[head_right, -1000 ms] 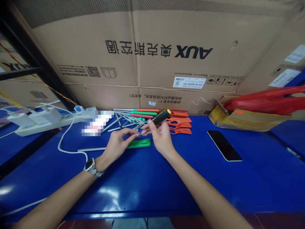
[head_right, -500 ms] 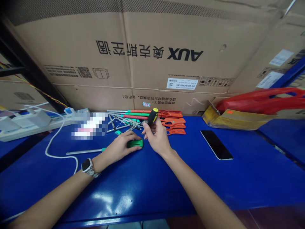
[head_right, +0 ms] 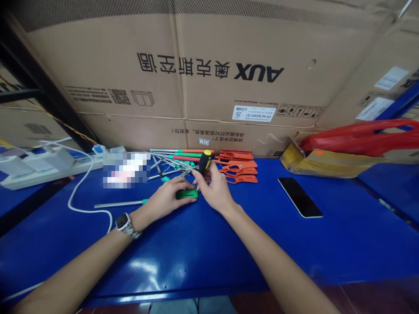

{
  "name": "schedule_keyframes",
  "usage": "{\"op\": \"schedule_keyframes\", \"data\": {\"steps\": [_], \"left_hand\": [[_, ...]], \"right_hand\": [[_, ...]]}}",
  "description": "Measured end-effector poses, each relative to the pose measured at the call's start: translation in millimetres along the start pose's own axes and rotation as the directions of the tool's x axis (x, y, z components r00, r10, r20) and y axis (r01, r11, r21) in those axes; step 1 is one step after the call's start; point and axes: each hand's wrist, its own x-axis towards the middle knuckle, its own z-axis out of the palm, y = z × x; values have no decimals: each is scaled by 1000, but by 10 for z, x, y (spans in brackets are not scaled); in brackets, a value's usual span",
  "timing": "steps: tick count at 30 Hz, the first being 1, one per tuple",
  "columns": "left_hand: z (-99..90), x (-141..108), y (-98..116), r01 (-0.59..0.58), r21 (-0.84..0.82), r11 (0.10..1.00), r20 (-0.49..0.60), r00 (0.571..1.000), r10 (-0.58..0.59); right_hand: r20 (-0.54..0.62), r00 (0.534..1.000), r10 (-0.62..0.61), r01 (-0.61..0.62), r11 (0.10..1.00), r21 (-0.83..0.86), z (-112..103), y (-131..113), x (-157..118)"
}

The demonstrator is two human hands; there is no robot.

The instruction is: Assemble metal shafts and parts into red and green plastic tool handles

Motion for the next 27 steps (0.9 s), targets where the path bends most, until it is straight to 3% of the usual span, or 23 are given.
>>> {"op": "schedule_keyframes", "data": {"steps": [10,23,27], "left_hand": [[-8,12,-14,23,9,1000,4,1000,-23],[-12,9,-1,24,-3,1000,-24,999,-24],[-46,49,92,52,-50,997,-118,991,-57]], "right_hand": [[53,997,49,-53,995,81,-24,-25,68],[60,998,9,-10,1000,14,17,-48,94],[5,998,-62,62,991,-118,23,-39,133]]}}
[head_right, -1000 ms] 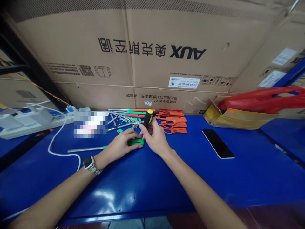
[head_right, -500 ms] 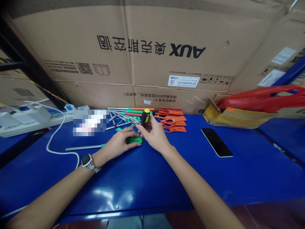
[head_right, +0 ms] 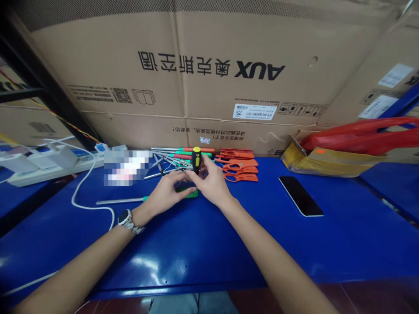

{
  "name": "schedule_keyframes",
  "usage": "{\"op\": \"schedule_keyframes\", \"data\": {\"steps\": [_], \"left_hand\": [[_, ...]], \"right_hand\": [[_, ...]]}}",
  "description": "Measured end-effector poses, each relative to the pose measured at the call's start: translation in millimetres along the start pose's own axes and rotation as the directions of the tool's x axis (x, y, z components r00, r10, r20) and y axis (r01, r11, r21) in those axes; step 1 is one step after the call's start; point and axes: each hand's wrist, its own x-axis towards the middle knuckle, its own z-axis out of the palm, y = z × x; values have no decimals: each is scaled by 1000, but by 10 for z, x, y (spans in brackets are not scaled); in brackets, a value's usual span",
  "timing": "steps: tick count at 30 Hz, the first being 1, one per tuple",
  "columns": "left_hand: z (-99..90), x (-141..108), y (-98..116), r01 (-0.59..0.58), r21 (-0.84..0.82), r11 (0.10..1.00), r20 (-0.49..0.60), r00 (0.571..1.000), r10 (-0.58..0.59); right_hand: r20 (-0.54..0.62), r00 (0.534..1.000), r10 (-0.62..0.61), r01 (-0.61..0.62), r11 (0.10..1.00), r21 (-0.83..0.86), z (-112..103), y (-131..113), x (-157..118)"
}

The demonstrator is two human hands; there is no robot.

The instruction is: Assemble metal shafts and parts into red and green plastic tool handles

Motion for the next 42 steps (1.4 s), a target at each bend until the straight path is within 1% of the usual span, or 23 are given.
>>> {"op": "schedule_keyframes", "data": {"steps": [3,6,9,12,14,16,18,20,22,23,25,26,28,30,31,33,34,36,38,40,41,42], "left_hand": [[4,66,60,80,-172,982,-114,988,-101],[21,138,91,114,-337,934,-128,978,-165],[37,179,113,126,-393,911,-125,974,-188],[43,175,144,126,-385,914,-145,970,-195],[39,157,163,99,-354,930,-153,975,-162],[33,140,169,71,-328,942,-139,983,-123],[24,129,155,55,-322,945,-101,991,-93],[12,124,123,50,-319,946,-63,995,-74],[-4,120,86,32,-308,951,-30,999,-44],[-9,119,69,22,-303,953,-14,1000,-28],[-7,120,52,12,-301,953,2,1000,-12],[4,123,52,19,-304,952,-8,1000,-22],[43,137,71,49,-331,942,-69,995,-76],[94,157,104,90,-385,919,-144,977,-156],[117,167,121,107,-415,904,-172,966,-194],[141,176,151,127,-454,882,-196,951,-238],[142,174,162,130,-459,879,-193,951,-241],[122,157,171,122,-460,880,-159,963,-216],[86,129,165,110,-461,880,-91,981,-170],[51,106,147,95,-451,887,-28,992,-120],[37,98,137,84,-440,894,-4,995,-95],[26,94,126,67,-424,903,14,998,-68]], "right_hand": [[-51,999,-8,4,998,-66,5,13,24],[-101,995,4,-11,998,-68,20,15,26],[-128,992,-7,-2,998,-69,41,-7,5],[-132,991,16,-25,998,-65,47,-32,-20],[-100,994,39,-46,997,-65,27,-45,-27],[-44,998,42,-43,999,-22,-15,-62,-23],[41,999,35,-39,996,84,-71,-84,-7],[135,990,36,-63,977,202,-127,-105,17],[202,978,43,-96,961,260,-165,-118,39],[211,976,47,-103,959,263,-173,-119,48],[179,983,49,-90,969,228,-164,-111,59],[135,990,48,-75,976,203,-147,-102,61],[10,999,47,-48,988,146,-93,-79,59],[-111,993,44,-35,995,89,-24,-55,51],[-154,987,42,-33,998,59,8,-45,44],[-197,980,28,-29,1000,-2,54,-30,31],[-197,980,17,-23,999,-27,62,-27,25],[-142,990,8,-13,999,-40,40,-30,20],[4,1000,22,-22,1000,16,-27,-48,26],[189,981,47,-70,991,115,-114,-73,40],[262,964,56,-100,983,156,-155,-86,48],[308,949,62,-122,976,181,-188,-97,55]]}}
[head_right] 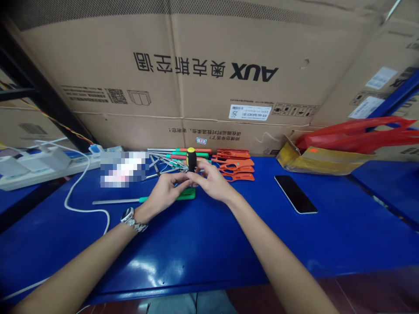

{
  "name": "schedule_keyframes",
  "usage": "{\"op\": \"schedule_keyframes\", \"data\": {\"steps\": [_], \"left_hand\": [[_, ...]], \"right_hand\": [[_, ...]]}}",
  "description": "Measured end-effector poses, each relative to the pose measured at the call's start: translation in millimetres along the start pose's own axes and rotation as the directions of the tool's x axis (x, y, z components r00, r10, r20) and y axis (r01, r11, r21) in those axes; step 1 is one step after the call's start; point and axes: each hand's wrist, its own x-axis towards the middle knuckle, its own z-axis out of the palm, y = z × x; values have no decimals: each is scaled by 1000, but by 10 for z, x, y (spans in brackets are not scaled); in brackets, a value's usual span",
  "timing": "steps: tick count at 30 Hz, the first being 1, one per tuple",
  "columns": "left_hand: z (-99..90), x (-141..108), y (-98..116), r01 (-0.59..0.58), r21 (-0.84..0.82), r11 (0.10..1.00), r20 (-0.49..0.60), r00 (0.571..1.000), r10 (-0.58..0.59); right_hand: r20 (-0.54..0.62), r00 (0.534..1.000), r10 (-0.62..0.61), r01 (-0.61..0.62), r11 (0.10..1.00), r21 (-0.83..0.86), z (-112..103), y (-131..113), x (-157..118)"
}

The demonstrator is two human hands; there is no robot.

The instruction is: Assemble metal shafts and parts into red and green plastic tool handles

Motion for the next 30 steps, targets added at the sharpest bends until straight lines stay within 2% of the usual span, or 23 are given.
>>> {"op": "schedule_keyframes", "data": {"steps": [1,3,5,8,11,14,17,19,21,23,26,30], "left_hand": [[-9,-1,-5,-18,16,1000,22,1000,17],[-9,2,-13,-43,44,998,34,999,42],[19,9,-17,-35,56,998,-42,998,38],[96,25,-22,14,8,1000,-222,975,-12],[151,32,-25,52,-94,994,-279,957,-77],[144,16,-3,88,-153,984,-230,966,-122],[111,-10,36,99,-115,988,-125,986,-113],[91,-20,48,88,-46,995,-66,994,-91],[63,-25,36,60,27,998,-24,998,-60],[18,-32,0,4,123,992,8,1000,-5],[-65,-56,-92,-66,310,949,68,997,47],[-115,-95,-209,-40,426,904,151,988,-28]], "right_hand": [[16,1000,5,-6,1000,4,-21,-14,-3],[-38,999,-26,23,997,-68,-24,-23,-4],[-156,983,-92,65,983,-170,25,-8,1],[-326,936,-134,58,971,-232,155,47,10],[-411,902,-131,21,965,-262,248,91,8],[-357,920,-160,58,959,-279,216,77,-11],[-143,983,-112,91,985,-146,90,11,-34],[-11,997,-71,70,995,-71,9,-34,-43],[27,998,-56,58,994,-88,-37,-60,-46],[-35,997,-70,63,984,-166,-39,-54,-42],[-205,974,-98,47,969,-241,24,7,-20],[-391,916,-93,0,973,-232,168,111,29]]}}
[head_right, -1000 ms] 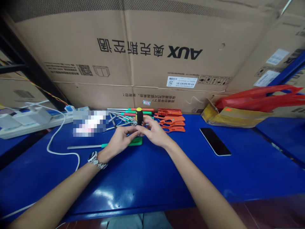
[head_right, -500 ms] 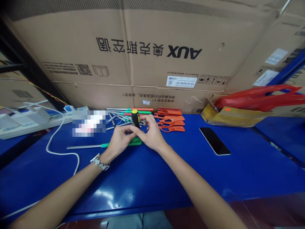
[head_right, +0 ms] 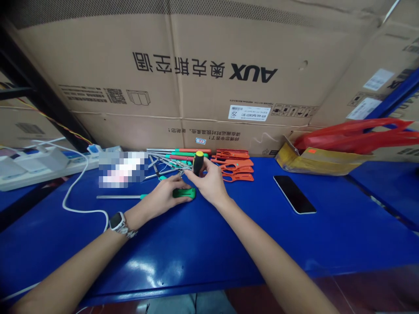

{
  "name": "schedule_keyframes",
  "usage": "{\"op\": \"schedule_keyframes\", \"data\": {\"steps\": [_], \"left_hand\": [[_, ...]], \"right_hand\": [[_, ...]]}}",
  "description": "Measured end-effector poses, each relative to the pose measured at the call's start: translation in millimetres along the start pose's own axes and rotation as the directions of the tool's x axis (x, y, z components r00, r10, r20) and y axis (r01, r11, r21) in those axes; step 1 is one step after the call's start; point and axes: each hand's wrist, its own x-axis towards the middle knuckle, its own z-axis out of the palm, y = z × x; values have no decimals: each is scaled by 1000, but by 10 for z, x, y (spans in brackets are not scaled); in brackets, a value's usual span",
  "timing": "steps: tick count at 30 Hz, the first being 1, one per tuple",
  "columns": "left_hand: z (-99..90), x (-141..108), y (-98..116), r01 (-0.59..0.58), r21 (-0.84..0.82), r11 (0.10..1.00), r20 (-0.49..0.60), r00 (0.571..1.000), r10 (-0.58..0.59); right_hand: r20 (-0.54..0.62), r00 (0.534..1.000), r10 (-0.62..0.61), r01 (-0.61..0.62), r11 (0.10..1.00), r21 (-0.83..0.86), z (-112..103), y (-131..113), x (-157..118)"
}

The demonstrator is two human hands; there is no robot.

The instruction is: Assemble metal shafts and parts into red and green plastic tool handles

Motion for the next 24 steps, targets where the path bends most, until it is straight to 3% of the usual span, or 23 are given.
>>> {"op": "schedule_keyframes", "data": {"steps": [3,7,11,19,24], "left_hand": [[33,-6,-12,28,-30,999,-19,999,-28],[46,-5,18,38,-59,998,-60,997,-41],[41,-9,14,65,-46,997,-84,994,-69],[64,-15,-21,49,-66,997,-94,994,-55],[55,-19,3,52,-51,997,-91,994,-56]], "right_hand": [[-25,997,70,-68,995,78,94,8,-21],[193,968,162,-214,932,292,72,-10,-41],[374,918,133,-287,873,394,-54,-9,-14],[155,971,184,-229,904,362,80,-26,-2],[294,949,114,-226,897,380,18,-34,-24]]}}
